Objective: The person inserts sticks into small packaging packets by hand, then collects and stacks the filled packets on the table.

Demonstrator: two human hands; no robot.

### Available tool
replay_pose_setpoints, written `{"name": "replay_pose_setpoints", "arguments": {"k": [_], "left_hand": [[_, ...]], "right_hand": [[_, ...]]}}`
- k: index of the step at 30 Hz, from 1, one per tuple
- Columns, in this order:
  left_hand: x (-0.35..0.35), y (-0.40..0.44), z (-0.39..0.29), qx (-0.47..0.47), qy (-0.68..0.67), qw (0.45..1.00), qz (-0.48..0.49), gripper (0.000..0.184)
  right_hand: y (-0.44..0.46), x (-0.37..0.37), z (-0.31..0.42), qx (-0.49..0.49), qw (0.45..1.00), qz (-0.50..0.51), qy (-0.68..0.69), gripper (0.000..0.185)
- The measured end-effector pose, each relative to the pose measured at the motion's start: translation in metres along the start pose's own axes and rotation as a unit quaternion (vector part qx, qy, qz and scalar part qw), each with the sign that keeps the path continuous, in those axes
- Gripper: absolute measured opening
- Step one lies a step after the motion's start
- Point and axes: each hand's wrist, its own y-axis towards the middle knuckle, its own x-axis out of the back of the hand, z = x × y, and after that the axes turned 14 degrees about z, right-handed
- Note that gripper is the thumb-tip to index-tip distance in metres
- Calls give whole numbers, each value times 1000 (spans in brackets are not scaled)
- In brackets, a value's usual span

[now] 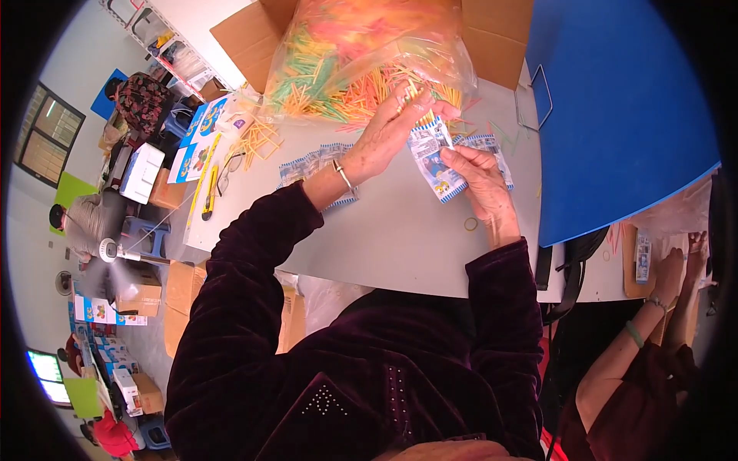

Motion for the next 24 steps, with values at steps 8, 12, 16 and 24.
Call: {"name": "replay_pose_setpoints", "arguments": {"k": [8, 12, 16, 24], "left_hand": [[7, -5, -2, 36, 53, 997, 52, 24], [19, -5, 1, 8, 118, 992, 49, 28], [22, -6, 1, 97, 264, 954, 101, 30], [14, -11, -17, 122, 394, 905, 101, 32]], "right_hand": [[2, 5, -4, 7, 1000, 8, -14, 19], [1, 1, -1, 16, 1000, 5, -15, 21], [3, 2, -2, 43, 999, 20, 11, 24], [3, -1, -3, 49, 998, 7, 23, 24]]}}
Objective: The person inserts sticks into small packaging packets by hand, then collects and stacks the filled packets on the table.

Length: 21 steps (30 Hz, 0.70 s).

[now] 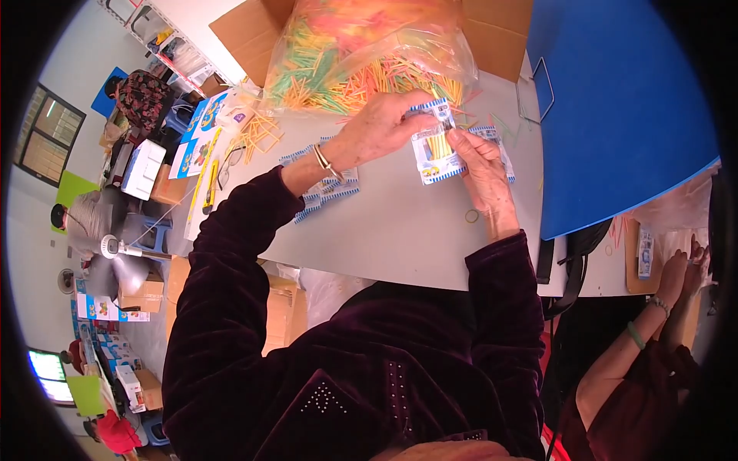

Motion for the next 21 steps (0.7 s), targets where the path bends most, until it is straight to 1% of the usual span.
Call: {"name": "replay_pose_setpoints", "arguments": {"k": [1, 3, 4, 5, 6, 7, 9, 10, 12, 13, 14, 15, 16, 18, 19, 21], "left_hand": [[1, 0, 4, 1, 0, 1000, 0, 32], [3, 5, 15, -65, -43, 997, -24, 26], [2, 6, 17, -65, -43, 997, -23, 26], [0, 7, 17, -84, -122, 988, -30, 23], [-1, 8, 17, -102, -201, 974, -37, 20], [-2, 9, 16, -102, -201, 974, -37, 20], [-5, 10, 12, -152, -242, 957, -45, 23], [-4, 8, 9, -151, -243, 957, -45, 23], [-1, 3, 2, -71, -116, 991, -20, 29], [-2, 3, 2, -71, -116, 990, -20, 29], [-3, 4, 3, -91, -120, 988, -26, 31], [-3, 4, 3, -111, -123, 986, -32, 33], [-4, 4, 4, -111, -123, 986, -32, 33], [-4, 5, 6, -97, -219, 971, -4, 35], [-4, 6, 7, -96, -219, 971, -4, 35], [-5, 7, 11, -110, -133, 985, 6, 37]], "right_hand": [[1, 1, -2, 1, 1000, 4, -8, 24], [-1, 0, 0, 3, 1000, 6, -15, 24], [-2, -3, 4, -28, 999, 22, -25, 25], [-2, -5, 7, -60, 997, 40, -35, 26], [-2, -4, 6, -60, 997, 40, -35, 26], [-2, -4, 4, -68, 996, 43, -46, 27], [-2, -3, 3, -77, 994, 44, -57, 27], [-2, -3, 4, -76, 995, 38, -44, 27], [-2, -3, 4, -75, 996, 32, -32, 26], [-2, -4, 4, -64, 997, 33, -41, 26], [-1, -4, 4, -53, 997, 35, -50, 25], [-1, -4, 4, -53, 997, 35, -50, 25], [-1, -3, 4, -61, 996, 35, -55, 25], [-1, -4, 3, -70, 995, 35, -60, 25], [-1, -7, 4, -60, 995, 30, -75, 25], [-1, -9, 3, -50, 994, 25, -90, 24]]}}
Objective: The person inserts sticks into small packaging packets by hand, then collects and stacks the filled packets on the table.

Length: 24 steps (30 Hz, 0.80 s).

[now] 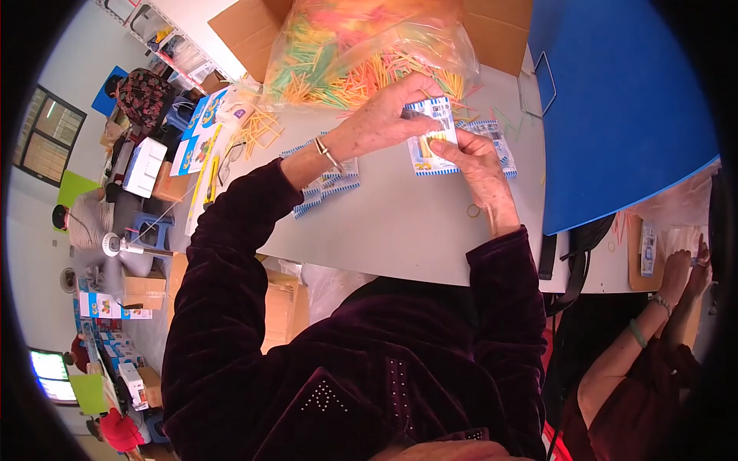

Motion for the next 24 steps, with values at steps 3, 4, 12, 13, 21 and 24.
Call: {"name": "replay_pose_setpoints", "arguments": {"k": [3, 4, 12, 13, 21, 24], "left_hand": [[3, -2, 2, 24, 36, 999, -15, 37], [3, -3, 2, 25, 35, 999, -15, 37], [6, -2, -5, 43, 26, 998, 37, 28], [5, -3, -5, 44, 26, 998, 37, 28], [6, -10, 0, 59, 58, 995, 52, 22], [5, -14, -5, 60, -69, 994, 64, 24]], "right_hand": [[0, 1, -1, 17, 999, 2, -39, 24], [0, 2, -1, -8, 1000, 8, -24, 24], [-3, 1, 2, -63, 997, 45, -1, 28], [-3, 0, 2, -73, 996, 49, -7, 27], [-4, -6, 3, -72, 994, 81, -2, 28], [-5, -8, 4, -86, 992, 88, 11, 28]]}}
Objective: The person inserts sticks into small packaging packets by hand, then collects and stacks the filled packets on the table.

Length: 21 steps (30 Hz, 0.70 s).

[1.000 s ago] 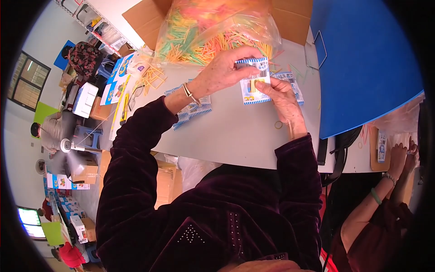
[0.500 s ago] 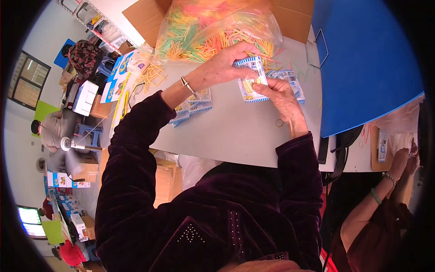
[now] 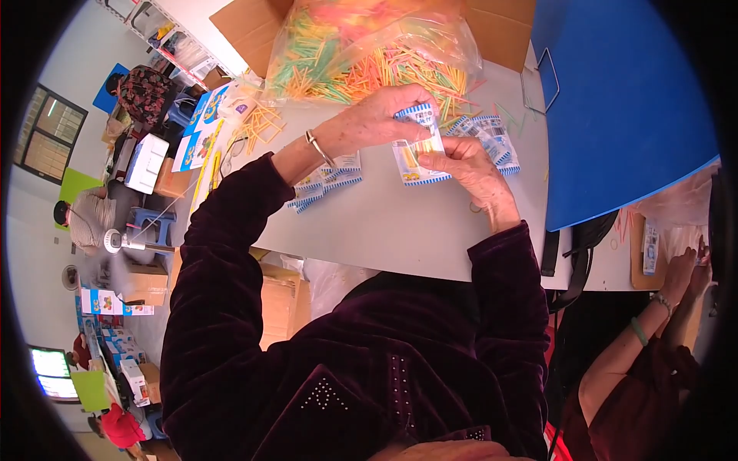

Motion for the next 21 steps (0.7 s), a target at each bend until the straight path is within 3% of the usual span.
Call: {"name": "replay_pose_setpoints", "arguments": {"k": [4, 6, 9, 10, 12, 13, 15, 16, 18, 19, 20, 21], "left_hand": [[1, -1, -1, -1, -53, 998, 27, 27], [2, 0, 2, -6, 33, 999, 26, 26], [11, -7, -7, 30, 57, 998, 1, 24], [17, -11, -11, 31, 57, 998, 1, 24], [38, -26, -15, 113, 69, 991, 18, 23], [51, -34, -8, 114, 70, 991, 18, 23], [71, -51, 17, 126, 134, 981, 57, 29], [73, -57, 27, 125, 134, 981, 59, 29], [74, -64, 51, 165, 363, 917, 27, 27], [71, -60, 59, 65, 424, 903, -12, 30], [71, -56, 65, 65, 424, 903, -15, 30], [59, -41, 48, 111, 340, 934, -1, 31]], "right_hand": [[1, -2, -2, -4, 1000, 11, -6, 26], [1, -2, -3, -13, 1000, 10, -9, 26], [0, 1, -2, 5, 1000, -21, -22, 26], [0, 8, 2, 61, 990, -90, -94, 20], [-3, 20, 6, 123, 941, -251, -190, 20], [-6, 30, 6, 123, 941, -251, -189, 20], [-12, 50, 2, 51, 825, -373, -422, 35], [-12, 52, -2, 51, 824, -375, -421, 35], [-11, 55, -9, 50, 718, -448, -530, 38], [-10, 54, -9, 51, 718, -448, -531, 38], [-10, 52, -9, 49, 709, -455, -537, 37], [-9, 51, -8, 46, 700, -461, -543, 36]]}}
